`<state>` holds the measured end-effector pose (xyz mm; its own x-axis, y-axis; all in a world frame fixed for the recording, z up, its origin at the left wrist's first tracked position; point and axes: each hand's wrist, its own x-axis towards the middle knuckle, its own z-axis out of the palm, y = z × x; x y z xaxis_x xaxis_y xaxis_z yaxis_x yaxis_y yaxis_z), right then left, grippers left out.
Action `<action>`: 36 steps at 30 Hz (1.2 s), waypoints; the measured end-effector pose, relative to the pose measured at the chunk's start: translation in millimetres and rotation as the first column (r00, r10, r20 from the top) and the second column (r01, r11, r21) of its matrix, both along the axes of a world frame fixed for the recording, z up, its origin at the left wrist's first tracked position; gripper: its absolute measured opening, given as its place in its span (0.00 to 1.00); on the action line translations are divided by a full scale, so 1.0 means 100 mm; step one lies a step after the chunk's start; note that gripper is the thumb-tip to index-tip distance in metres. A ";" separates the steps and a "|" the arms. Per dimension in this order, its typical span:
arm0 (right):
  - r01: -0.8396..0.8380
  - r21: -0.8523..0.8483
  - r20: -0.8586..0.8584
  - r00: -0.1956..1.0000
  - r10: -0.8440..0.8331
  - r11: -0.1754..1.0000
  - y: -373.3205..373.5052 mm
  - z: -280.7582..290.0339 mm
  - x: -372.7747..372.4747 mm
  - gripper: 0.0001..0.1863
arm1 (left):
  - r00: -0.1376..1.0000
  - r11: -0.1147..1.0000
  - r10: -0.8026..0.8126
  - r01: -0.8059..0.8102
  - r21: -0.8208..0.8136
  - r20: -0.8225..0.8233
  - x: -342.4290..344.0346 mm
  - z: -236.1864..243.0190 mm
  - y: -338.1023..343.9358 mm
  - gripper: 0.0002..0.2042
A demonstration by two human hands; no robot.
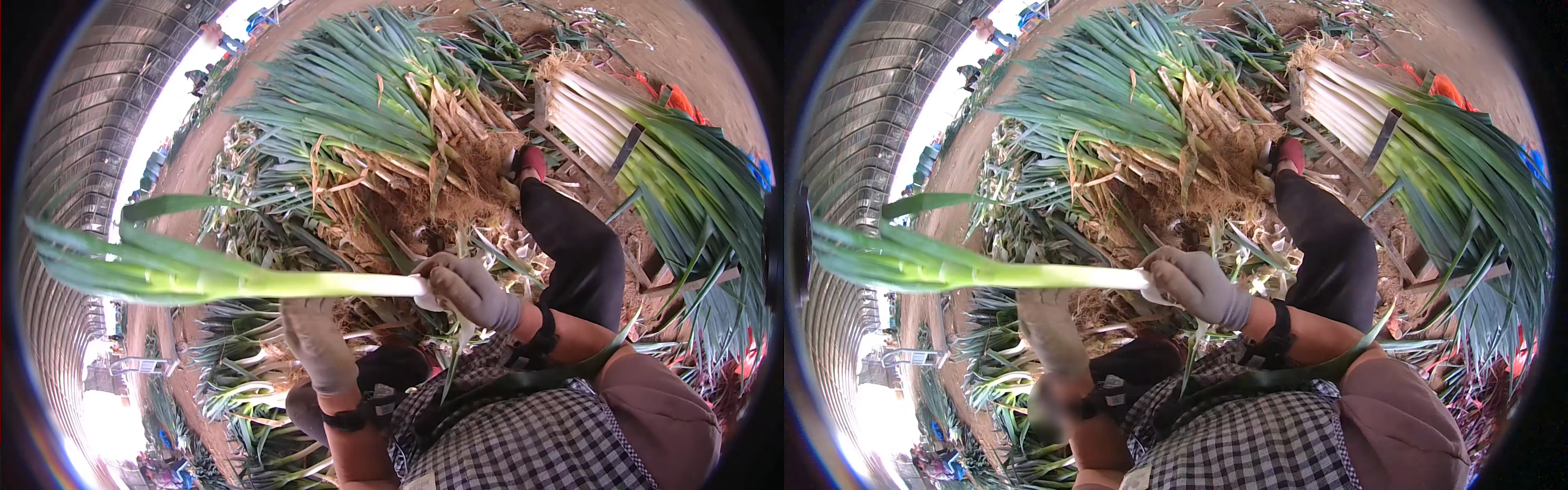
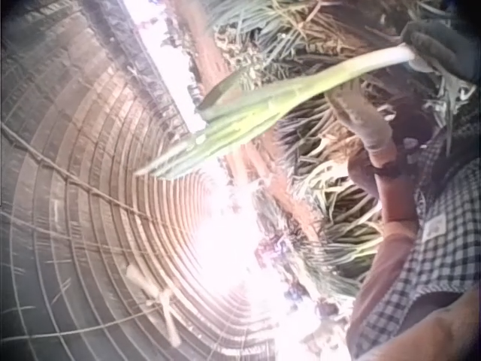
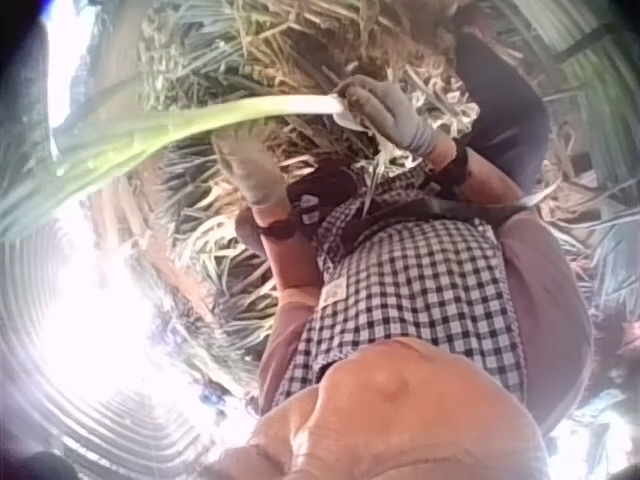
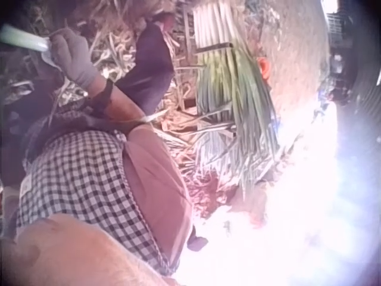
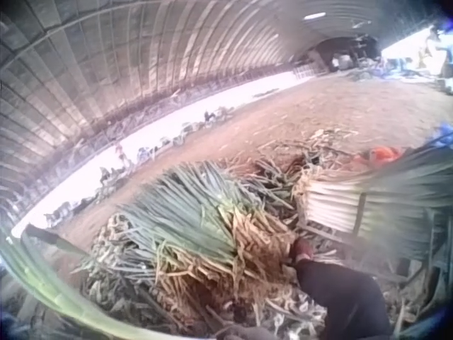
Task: Peeling off outer layers and cleaning freshly harvested green onions by hand.
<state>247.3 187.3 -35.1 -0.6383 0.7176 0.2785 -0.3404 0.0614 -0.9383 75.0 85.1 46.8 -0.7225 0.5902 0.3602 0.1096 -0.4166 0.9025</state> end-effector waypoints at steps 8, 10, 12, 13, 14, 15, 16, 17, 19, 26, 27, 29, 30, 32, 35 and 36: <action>0.055 0.533 0.028 0.996 -0.083 0.844 0.09 0.40 -0.15 0.12 | 0.948 0.966 -0.117 0.040 0.255 0.295 -0.25 0.31 -0.27 0.13; -0.019 0.706 -0.075 0.992 0.101 0.708 0.24 0.57 -0.30 0.14 | 0.934 0.949 -0.157 0.052 0.311 0.321 -0.30 0.33 -0.39 0.12; -0.185 0.702 -0.005 0.965 0.264 0.687 0.14 0.68 -0.50 0.14 | 0.889 0.892 -0.302 0.136 0.431 0.345 -0.38 0.32 -0.47 0.13; -0.333 0.694 0.056 0.909 0.413 0.639 0.09 0.74 -0.59 0.14 | 0.861 0.848 -0.397 0.213 0.485 0.317 -0.42 0.32 -0.50 0.14; -0.344 0.694 0.061 0.904 0.424 0.632 0.04 0.78 -0.65 0.14 | 0.865 0.849 -0.388 0.201 0.488 0.319 -0.44 0.32 -0.56 0.14; -0.483 0.615 0.164 0.852 0.497 0.624 -0.03 0.82 -0.69 0.16 | 0.844 0.830 -0.422 0.214 0.515 0.330 -0.46 0.31 -0.61 0.14; -0.611 0.519 0.257 0.779 0.572 0.598 -0.08 0.83 -0.74 0.18 | 0.825 0.810 -0.453 0.223 0.542 0.338 -0.48 0.30 -0.67 0.14; -0.607 0.516 0.192 0.769 0.610 0.604 -0.12 0.82 -0.78 0.17 | 0.801 0.787 -0.481 0.216 0.578 0.355 -0.53 0.28 -0.73 0.15; -0.622 0.512 0.179 0.752 0.634 0.593 -0.19 0.72 -0.83 0.16 | 0.777 0.753 -0.531 0.250 0.609 0.338 -0.63 0.20 -0.84 0.15; -0.453 0.890 0.436 0.877 0.201 0.046 -0.43 0.82 -0.33 0.04 | 0.743 0.724 -0.541 0.174 0.667 0.394 -1.10 -0.01 -1.34 0.15; -0.515 0.856 0.512 0.841 0.175 -0.030 -0.42 0.77 -0.20 0.04 | 0.755 0.720 -0.533 0.168 0.673 0.382 -1.22 -0.03 -1.46 0.15; -0.879 0.473 0.880 0.475 -0.015 -0.064 -0.36 0.62 0.06 0.04 | 0.776 0.722 -0.487 0.100 0.685 0.400 -1.35 -0.03 -1.66 0.15; -0.910 0.404 0.905 0.412 -0.103 -0.094 -0.30 0.36 0.26 0.04 | 0.800 0.716 -0.457 0.073 0.694 0.389 -1.41 -0.02 -1.79 0.15; -0.976 0.152 0.912 0.200 -0.358 -0.156 -0.04 -0.09 0.63 0.04 | 0.799 0.706 -0.477 0.099 0.702 0.366 -1.46 -0.04 -1.86 0.15; -0.999 0.048 0.863 0.041 -0.503 0.001 0.27 -0.17 0.65 0.05 | 0.790 0.673 -0.503 0.105 0.732 0.350 -1.44 0.01 -1.81 0.13; -0.970 0.231 0.832 0.239 -0.500 -0.079 0.36 -0.12 0.50 0.10 | 0.795 0.674 -0.498 0.104 0.732 0.345 -1.40 0.05 -1.80 0.13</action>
